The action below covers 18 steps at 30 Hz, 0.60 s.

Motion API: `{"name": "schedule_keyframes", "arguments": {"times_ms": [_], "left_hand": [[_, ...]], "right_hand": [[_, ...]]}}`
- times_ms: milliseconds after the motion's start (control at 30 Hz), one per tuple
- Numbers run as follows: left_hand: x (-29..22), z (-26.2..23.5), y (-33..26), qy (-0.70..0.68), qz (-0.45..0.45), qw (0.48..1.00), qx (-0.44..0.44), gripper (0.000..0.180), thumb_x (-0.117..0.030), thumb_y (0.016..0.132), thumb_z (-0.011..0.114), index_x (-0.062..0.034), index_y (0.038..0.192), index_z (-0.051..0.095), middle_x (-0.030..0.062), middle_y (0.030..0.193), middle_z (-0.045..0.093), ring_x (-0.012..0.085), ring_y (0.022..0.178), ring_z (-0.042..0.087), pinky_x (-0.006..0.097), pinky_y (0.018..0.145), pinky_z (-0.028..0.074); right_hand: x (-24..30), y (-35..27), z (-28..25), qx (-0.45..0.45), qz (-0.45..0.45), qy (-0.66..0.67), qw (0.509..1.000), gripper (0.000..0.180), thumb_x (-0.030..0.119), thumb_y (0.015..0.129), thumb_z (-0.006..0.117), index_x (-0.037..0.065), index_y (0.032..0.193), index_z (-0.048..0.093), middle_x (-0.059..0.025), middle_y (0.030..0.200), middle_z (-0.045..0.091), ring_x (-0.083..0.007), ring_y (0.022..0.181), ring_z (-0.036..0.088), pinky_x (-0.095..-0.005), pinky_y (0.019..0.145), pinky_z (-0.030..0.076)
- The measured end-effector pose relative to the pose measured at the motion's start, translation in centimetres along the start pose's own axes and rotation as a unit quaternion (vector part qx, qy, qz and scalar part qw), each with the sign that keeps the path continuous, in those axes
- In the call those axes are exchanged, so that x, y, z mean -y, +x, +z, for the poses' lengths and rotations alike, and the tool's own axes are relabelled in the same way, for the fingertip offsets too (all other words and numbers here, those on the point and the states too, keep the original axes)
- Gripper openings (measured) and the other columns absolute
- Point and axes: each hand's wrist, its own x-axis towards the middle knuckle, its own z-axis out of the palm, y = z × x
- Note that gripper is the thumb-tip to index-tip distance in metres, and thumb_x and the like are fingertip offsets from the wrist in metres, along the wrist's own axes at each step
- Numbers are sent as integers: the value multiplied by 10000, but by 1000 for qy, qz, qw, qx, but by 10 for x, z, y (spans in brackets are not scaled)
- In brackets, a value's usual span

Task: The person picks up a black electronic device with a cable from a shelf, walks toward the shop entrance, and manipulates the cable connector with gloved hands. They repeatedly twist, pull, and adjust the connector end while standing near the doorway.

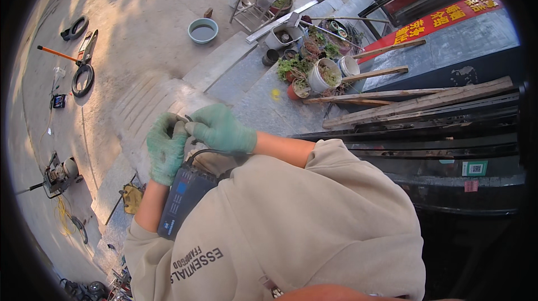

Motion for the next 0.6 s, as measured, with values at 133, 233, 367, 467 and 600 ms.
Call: {"name": "schedule_keyframes", "arguments": {"times_ms": [133,233,367,467,600], "left_hand": [[0,3,-1,-16,33,999,-10,71,-20,924,515,-12,933,585,25,856,591,102,773,560,255,712,489],[-3,5,-1,-15,28,999,-11,73,-6,909,513,-14,930,582,25,855,593,98,764,546,251,714,472],[-6,11,5,-5,44,999,-9,61,-7,881,528,-15,908,581,29,841,600,96,761,543,248,704,465],[-5,18,12,-110,-10,994,5,63,-64,876,550,-27,891,599,26,815,601,99,746,551,244,701,473],[-4,20,14,-273,-32,962,4,142,-99,902,524,6,948,608,59,888,621,148,845,634,290,817,530]], "right_hand": [[0,-6,-5,14,10,-11,1000,341,251,924,574,-47,779,653,-140,648,627,-172,587,571,-341,580,473],[1,-11,-5,3,3,-4,1000,354,263,926,566,-41,762,644,-144,639,613,-178,580,554,-345,581,462],[-3,-15,-10,-26,-30,9,999,435,309,934,570,-49,687,579,-157,555,491,-162,517,455,-357,518,409],[-10,-13,-10,-34,-18,68,997,426,306,942,576,-19,668,588,-94,561,537,-134,526,469,-318,523,425],[-20,-13,-11,-85,92,224,967,382,290,965,564,14,705,606,-39,621,584,-113,545,510,-287,532,448]]}}
